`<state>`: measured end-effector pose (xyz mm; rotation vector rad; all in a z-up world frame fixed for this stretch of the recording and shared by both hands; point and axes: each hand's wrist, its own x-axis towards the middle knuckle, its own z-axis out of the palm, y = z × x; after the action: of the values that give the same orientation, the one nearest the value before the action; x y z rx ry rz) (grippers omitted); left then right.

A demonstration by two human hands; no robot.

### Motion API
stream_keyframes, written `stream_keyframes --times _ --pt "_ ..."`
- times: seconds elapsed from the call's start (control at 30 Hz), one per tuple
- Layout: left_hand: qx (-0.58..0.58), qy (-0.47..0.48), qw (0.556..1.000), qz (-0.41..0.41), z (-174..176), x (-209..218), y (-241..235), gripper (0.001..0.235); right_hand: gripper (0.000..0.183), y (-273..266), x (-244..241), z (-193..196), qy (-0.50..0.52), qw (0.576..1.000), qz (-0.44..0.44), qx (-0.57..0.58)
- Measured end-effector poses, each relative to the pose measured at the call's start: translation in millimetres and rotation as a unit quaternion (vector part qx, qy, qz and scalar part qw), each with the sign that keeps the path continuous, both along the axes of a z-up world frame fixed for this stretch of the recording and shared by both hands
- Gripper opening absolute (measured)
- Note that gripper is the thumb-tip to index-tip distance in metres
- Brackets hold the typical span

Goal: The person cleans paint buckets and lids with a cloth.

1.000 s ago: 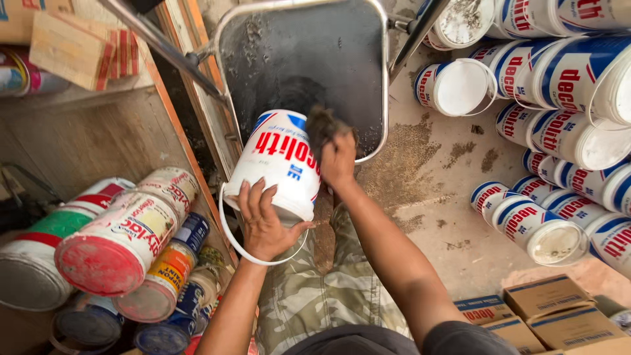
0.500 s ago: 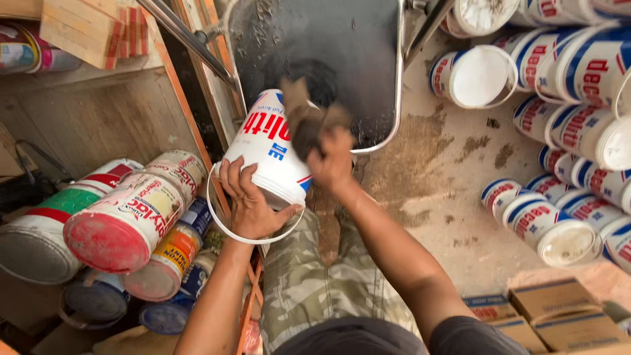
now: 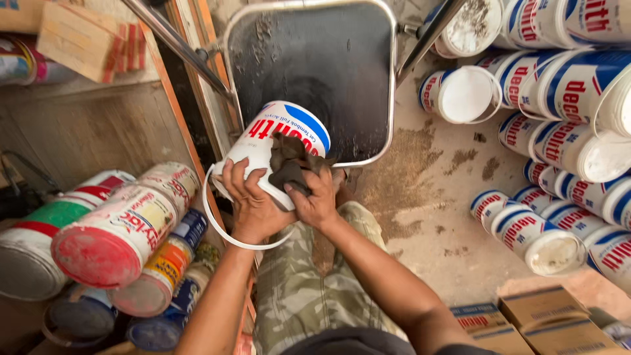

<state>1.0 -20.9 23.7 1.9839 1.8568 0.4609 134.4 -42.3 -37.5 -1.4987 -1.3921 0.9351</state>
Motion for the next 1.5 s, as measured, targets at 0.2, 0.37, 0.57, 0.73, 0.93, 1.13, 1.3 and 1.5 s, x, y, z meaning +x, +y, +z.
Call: stream_keyframes --times 0.2,0.37,0.57,0.73,0.93,1.13,1.3,1.5 --pt "-0.031 -0.061 0.998 0.014 6.6 -5.8 6.6 0.097 0.016 87.5 12.4 -23.7 -0.066 0.997 -0.043 -0.001" --pt "-0.066 -0.051 0.996 0.03 8.9 -24.7 5.9 0.088 0.022 14.9 -23.7 -35.4 -0.094 0.991 0.018 -0.097" --pt "-0.059 -0.078 0.995 0.019 4.6 -17.0 25.0 0.093 0.017 56.2 -10.1 -4.8 -0.046 0.997 -0.052 -0.016" --pt "-0.076 -0.101 0.992 -0.011 8.1 -8.5 26.9 0.101 0.014 86.3 9.2 -17.3 -0.09 0.996 -0.008 -0.025" --pt "-0.074 -0.023 0.997 0.014 9.6 -8.9 19.3 0.066 0.019 44.7 -0.3 -1.3 -0.025 0.99 0.033 -0.134" --pt "-0.04 -0.077 0.996 0.001 -7.8 -12.6 12.1 0.098 0.033 106.3 -13.3 -13.0 -0.169 0.975 -0.002 -0.146" --pt "-0.04 -0.073 0.996 -0.012 -2.5 -17.4 -0.1 0.098 0.025 123.7 -17.2 -54.1 -0.3 0.94 0.095 -0.134" --pt "-0.009 -0.015 1.0 -0.014 -21.6 4.3 -10.6 0.093 0.025 118.8 -35.0 18.5 -0.184 0.92 0.28 -0.206"
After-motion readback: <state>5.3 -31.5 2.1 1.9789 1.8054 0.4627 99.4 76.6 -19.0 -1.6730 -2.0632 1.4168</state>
